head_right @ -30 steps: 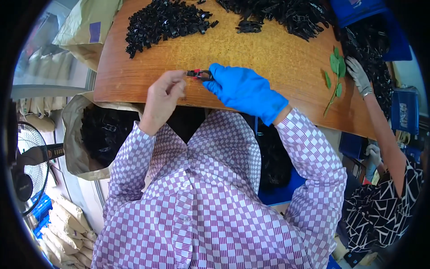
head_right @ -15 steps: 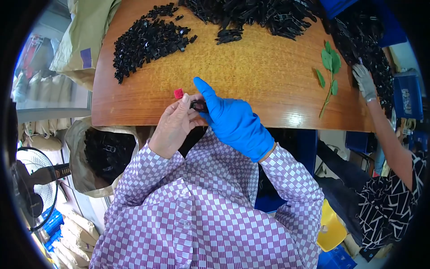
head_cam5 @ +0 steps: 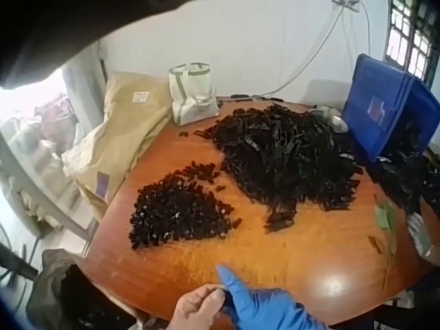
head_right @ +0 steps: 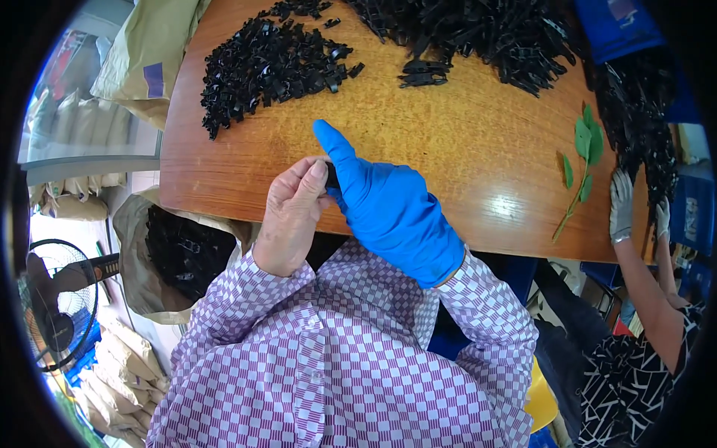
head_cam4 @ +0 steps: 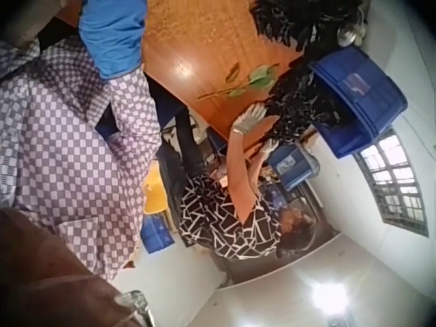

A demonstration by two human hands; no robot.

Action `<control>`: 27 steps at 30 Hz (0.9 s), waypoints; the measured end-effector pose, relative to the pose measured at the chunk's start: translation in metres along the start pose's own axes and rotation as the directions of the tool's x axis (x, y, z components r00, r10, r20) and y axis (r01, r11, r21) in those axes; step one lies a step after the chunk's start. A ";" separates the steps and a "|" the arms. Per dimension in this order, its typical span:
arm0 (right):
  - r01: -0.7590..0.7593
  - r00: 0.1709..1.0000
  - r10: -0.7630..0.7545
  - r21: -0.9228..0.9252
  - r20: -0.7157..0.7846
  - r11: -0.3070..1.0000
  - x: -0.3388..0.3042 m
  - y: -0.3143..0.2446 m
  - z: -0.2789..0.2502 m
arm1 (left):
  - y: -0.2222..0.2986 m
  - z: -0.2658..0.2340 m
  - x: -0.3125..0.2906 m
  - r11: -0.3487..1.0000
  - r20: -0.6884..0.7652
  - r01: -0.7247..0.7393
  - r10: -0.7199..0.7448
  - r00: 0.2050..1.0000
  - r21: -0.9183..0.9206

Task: Manually assemble small black plastic components at a production workbench.

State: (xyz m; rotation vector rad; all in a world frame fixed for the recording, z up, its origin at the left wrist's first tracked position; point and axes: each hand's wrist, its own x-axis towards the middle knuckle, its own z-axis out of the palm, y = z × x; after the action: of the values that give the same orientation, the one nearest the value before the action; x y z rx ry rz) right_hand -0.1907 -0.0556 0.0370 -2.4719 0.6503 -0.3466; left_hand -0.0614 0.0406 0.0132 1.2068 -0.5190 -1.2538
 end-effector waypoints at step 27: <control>-0.037 0.997 0.012 -0.351 -0.074 0.935 0.019 0.111 -0.030 | 0.028 -0.073 0.031 0.120 0.339 -0.407 0.371 0.864 0.905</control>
State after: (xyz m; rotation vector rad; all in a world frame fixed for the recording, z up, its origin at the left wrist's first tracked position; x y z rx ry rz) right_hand -0.2274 -0.1601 -0.0006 -2.7990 0.8347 -0.3333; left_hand 0.0226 0.0375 0.0033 1.8799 -1.7328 -0.3148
